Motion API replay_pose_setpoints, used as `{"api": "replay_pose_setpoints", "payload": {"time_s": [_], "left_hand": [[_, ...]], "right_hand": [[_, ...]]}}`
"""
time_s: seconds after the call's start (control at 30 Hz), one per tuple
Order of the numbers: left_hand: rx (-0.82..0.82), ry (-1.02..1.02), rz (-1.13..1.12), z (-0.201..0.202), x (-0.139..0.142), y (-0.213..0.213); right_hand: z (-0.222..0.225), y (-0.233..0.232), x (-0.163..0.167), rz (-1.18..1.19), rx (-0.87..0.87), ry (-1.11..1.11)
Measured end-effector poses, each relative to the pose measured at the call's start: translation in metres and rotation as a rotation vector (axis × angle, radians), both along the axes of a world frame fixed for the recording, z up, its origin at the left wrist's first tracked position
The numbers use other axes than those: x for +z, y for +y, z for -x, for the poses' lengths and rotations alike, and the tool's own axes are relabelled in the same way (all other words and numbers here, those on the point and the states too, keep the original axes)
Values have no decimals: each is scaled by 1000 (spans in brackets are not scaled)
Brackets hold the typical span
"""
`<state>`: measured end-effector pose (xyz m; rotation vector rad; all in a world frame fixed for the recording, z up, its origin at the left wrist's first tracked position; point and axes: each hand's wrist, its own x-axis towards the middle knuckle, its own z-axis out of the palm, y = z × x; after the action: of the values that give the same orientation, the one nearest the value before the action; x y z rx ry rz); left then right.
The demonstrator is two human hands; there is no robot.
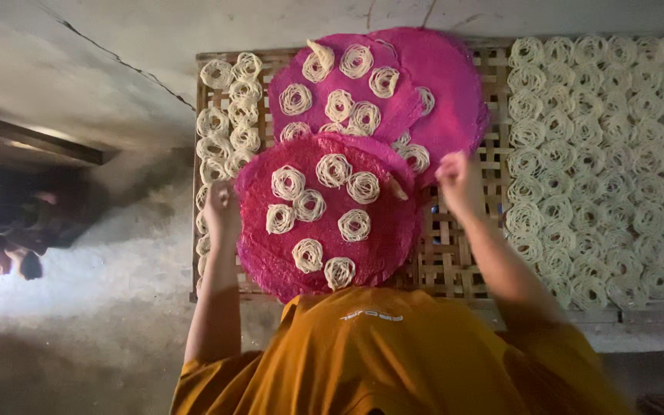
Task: The person picks up dried noodle nests one at a time from a bamboo drying rack and arranges them onto round pink mats. When a mat is filled, the person stacks it with other mats on the rack and continues filling the next mat.
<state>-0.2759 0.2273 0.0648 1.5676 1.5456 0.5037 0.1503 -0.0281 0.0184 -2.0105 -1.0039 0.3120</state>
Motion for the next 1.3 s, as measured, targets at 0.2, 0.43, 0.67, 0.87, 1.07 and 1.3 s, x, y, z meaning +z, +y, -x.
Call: {"api": "replay_pose_setpoints", "payload": {"time_s": [0.2,0.43,0.67,0.87,1.07,1.3], "left_hand": [[-216,-12,-382,-105,-8,59],[-161,268,-144,-182,-29,105],[-117,212,-317,-191,-30,102],[-135,-120,-546,-191,-17,114],[-212,-519,-809,-187,39,137],[-361,-408,-623,-99,72,101]], "right_hand": [[-62,64,9,140,-170,-190],[-34,149,34,397,-171,-635],[-35,178,26,206,-61,-523],[-27,180,33,-366,42,-299],[-29,150,119,-463,32,-333],[1,68,127,-498,110,-90]]}}
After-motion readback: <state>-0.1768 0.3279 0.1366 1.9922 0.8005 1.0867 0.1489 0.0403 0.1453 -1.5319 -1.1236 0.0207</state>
